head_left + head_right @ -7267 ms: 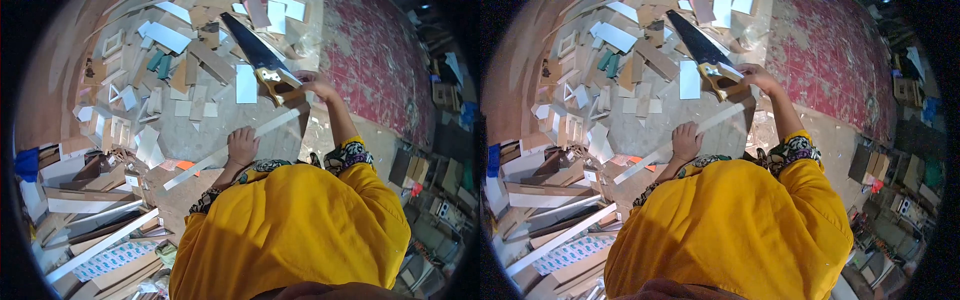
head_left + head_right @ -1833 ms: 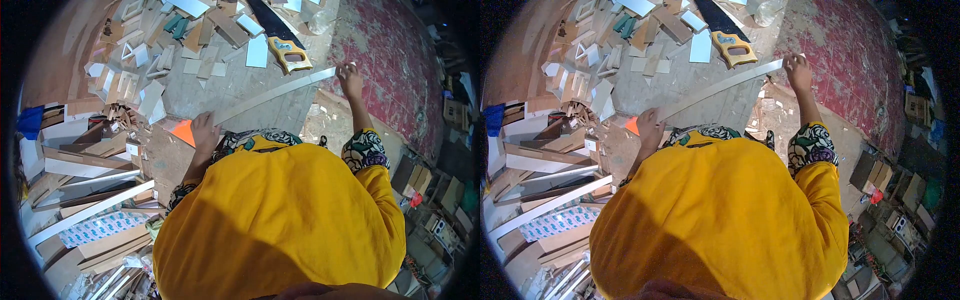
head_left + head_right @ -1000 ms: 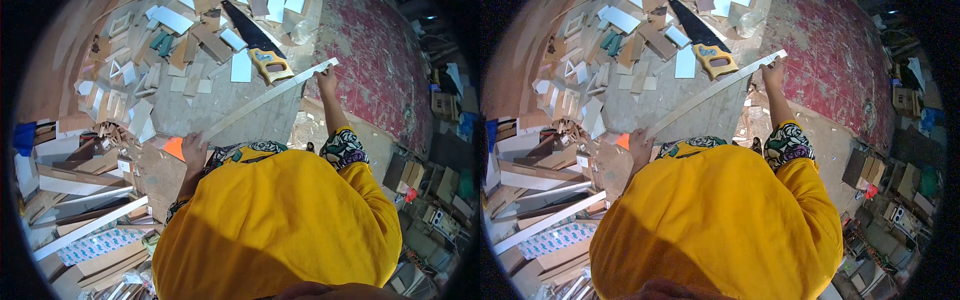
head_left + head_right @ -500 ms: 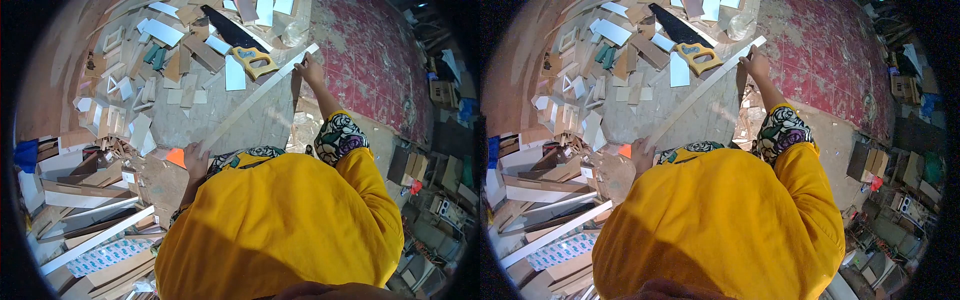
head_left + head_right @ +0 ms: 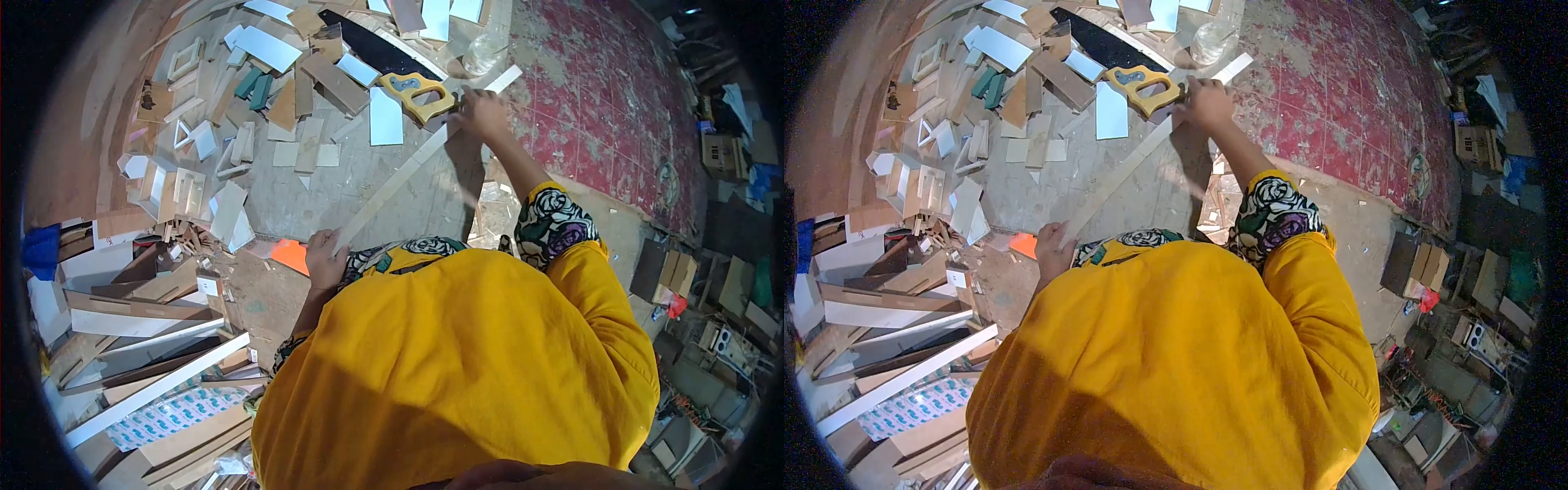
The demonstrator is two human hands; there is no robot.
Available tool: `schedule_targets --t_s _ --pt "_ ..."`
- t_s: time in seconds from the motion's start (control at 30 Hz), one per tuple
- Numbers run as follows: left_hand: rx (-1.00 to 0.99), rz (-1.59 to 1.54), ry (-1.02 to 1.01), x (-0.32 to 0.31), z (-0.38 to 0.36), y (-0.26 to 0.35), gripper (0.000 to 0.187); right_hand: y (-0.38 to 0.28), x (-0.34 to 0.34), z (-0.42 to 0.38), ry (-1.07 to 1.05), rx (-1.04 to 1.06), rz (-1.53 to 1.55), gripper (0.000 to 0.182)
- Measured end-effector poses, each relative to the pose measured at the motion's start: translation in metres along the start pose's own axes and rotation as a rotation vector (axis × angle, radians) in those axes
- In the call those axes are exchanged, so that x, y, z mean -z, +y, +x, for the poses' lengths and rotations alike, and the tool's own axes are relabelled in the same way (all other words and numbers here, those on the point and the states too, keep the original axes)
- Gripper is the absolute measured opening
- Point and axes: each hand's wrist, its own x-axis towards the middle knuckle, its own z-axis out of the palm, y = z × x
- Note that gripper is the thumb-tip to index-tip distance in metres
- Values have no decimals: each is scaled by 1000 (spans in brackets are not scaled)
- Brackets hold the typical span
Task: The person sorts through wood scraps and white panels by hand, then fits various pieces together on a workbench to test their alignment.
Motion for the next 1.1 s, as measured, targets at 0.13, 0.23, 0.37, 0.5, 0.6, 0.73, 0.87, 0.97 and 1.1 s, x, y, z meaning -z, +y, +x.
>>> schedule_targets --t_s 0.13,0.23,0.37,0.5,0.6,0.73,0.87,0.97,1.1 --pt "-25 16 -9 5 -6 -3 39 -25 0 -3 43 103 52 68" --pt "-26 15 0 4 -6 -3 39 -45 -12 7 62 78 134 63" --pt "-16 17 -13 -1 2 2 39 -76 -11 11 80 67 351 63" --pt "-59 17 3 -16 15 8 39 -70 -20 21 42 144 622 64" --pt "-60 13 16 -23 22 12 40 -50 -24 13 94 212 715 59" --pt "-84 -15 25 -23 25 16 40 -26 1 -23 41 178 452 39" --pt "-96 5 27 -23 28 17 40 -7 7 -60 87 336 270 34" --pt "-100 -28 58 -24 31 22 39 -2 -1 -82 162 413 252 31" --pt "-112 -37 54 -24 33 19 39 1 -23 -89 162 356 389 28"
